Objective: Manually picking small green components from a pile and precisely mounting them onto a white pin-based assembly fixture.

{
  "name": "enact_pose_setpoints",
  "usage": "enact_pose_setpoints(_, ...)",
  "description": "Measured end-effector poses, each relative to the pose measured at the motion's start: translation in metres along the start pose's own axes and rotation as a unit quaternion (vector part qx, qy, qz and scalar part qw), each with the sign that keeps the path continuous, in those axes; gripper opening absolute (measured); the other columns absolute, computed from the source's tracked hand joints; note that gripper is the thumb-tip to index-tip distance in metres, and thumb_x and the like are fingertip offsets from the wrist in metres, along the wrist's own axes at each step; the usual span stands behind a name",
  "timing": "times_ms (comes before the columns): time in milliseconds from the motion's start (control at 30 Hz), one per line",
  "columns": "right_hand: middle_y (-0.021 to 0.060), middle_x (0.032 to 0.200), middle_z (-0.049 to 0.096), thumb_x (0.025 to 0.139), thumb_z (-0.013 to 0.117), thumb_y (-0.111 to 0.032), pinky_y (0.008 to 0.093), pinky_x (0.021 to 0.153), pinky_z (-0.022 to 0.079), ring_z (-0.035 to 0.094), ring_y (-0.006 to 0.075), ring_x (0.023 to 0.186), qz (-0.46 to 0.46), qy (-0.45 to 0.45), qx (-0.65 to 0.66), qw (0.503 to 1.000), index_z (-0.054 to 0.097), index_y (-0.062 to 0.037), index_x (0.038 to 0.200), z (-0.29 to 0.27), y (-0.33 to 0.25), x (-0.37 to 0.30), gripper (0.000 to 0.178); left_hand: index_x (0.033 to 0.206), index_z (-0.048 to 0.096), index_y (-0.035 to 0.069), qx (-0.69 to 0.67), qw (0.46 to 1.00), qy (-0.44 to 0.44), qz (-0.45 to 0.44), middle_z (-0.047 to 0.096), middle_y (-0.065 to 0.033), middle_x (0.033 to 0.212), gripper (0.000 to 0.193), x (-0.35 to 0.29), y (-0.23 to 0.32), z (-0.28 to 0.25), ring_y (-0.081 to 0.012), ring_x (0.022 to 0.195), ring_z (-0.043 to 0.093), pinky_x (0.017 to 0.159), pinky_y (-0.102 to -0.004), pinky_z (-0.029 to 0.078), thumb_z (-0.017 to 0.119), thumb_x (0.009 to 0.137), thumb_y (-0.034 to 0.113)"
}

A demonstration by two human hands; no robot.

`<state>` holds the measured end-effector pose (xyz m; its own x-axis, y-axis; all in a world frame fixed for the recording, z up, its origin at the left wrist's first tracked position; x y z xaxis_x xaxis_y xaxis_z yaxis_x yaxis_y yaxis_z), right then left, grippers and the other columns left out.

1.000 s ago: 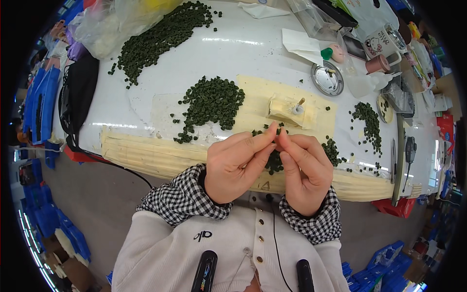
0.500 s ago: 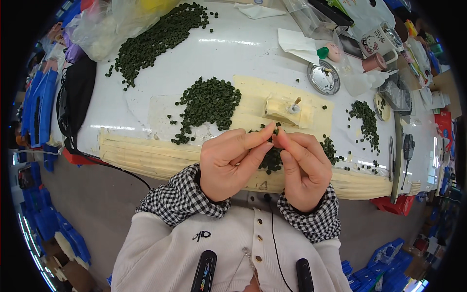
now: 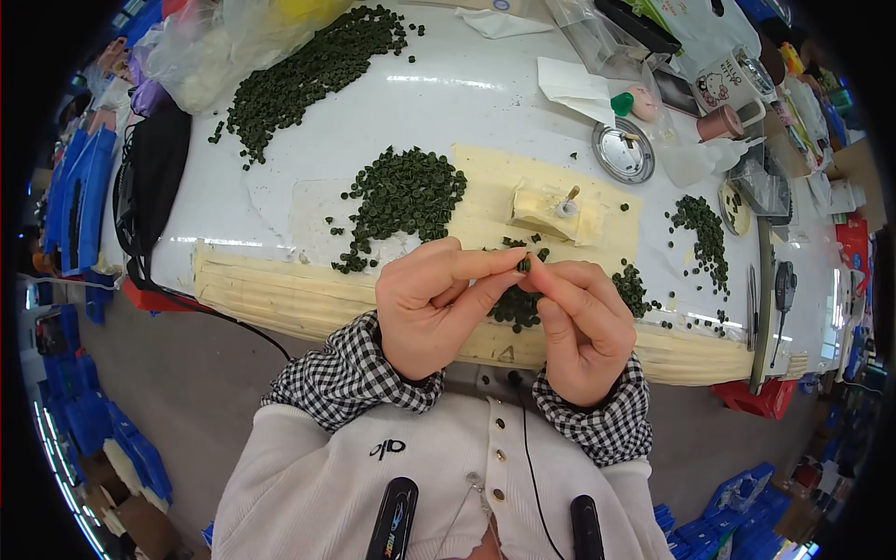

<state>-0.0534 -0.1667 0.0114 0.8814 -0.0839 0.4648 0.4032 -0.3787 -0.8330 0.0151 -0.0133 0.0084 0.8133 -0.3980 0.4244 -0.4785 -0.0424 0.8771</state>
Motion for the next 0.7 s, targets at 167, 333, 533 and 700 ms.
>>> enact_pose_setpoints(167, 0.0138, 0.098, 0.062, 0.083, 0.059, 0.007, 0.0244, 0.069, 0.048, 0.061, 0.0205, 0.080, 0.001, 0.000, -0.001, 1.000, 0.063, 0.0020, 0.114, -0.0003, -0.0004, 0.0003, 0.031, 0.101, 0.071, 0.005, 0.005, 1.000, 0.001, 0.002, 0.043, 0.0018, 0.055, 0.027, -0.0002, -0.0008, 0.0003, -0.0059, 0.049, 0.035, 0.045, -0.0216, 0.027, 0.071, 0.075, -0.004)
enact_pose_setpoints(333, 0.0137, 0.098, 0.062, 0.083, 0.059, 0.007, 0.0245, 0.069, 0.048, 0.061, 0.0205, 0.080, 0.001, 0.006, 0.000, 1.000, 0.063, 0.0018, 0.114, 0.0000, 0.0007, -0.0003, 0.032, 0.101, 0.071, 0.005, 0.009, 1.000, -0.004, -0.002, 0.043, 0.0016, 0.055, 0.028, 0.0005, 0.0001, 0.0002, -0.0064, 0.049, 0.035, 0.045, -0.0217, 0.028, 0.070, 0.075, -0.005)
enact_pose_setpoints(533, 0.0137, 0.097, 0.062, 0.082, 0.059, 0.008, 0.0242, 0.068, 0.048, 0.061, 0.0202, 0.080, 0.006, 0.006, 0.001, 1.000, 0.063, 0.0017, 0.114, 0.0002, 0.0004, -0.0004, 0.032, 0.102, 0.070, 0.005, 0.016, 1.000, -0.007, -0.003, 0.046, 0.0001, 0.057, 0.027, 0.0008, 0.0020, 0.0001, -0.0072, 0.050, 0.037, 0.045, -0.0218, 0.029, 0.069, 0.076, -0.005)
enact_pose_setpoints(700, 0.0137, 0.097, 0.062, 0.082, 0.059, 0.007, 0.0241, 0.068, 0.048, 0.061, 0.0199, 0.079, 0.006, 0.007, 0.000, 1.000, 0.063, 0.0018, 0.114, 0.0013, 0.0002, -0.0005, 0.032, 0.102, 0.070, 0.005, 0.020, 1.000, -0.006, -0.001, 0.047, -0.0006, 0.057, 0.027, 0.0002, 0.0022, -0.0004, -0.0075, 0.050, 0.039, 0.045, -0.0219, 0.030, 0.070, 0.077, -0.004)
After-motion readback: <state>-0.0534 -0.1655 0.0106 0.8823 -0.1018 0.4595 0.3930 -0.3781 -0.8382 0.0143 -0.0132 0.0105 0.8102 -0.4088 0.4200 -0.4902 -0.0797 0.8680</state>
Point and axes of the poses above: each hand's wrist, its own x-axis towards the middle knuckle, its own z-axis out of the palm, y = z × x, the point moved 2 cm from there along x, towards the middle knuckle
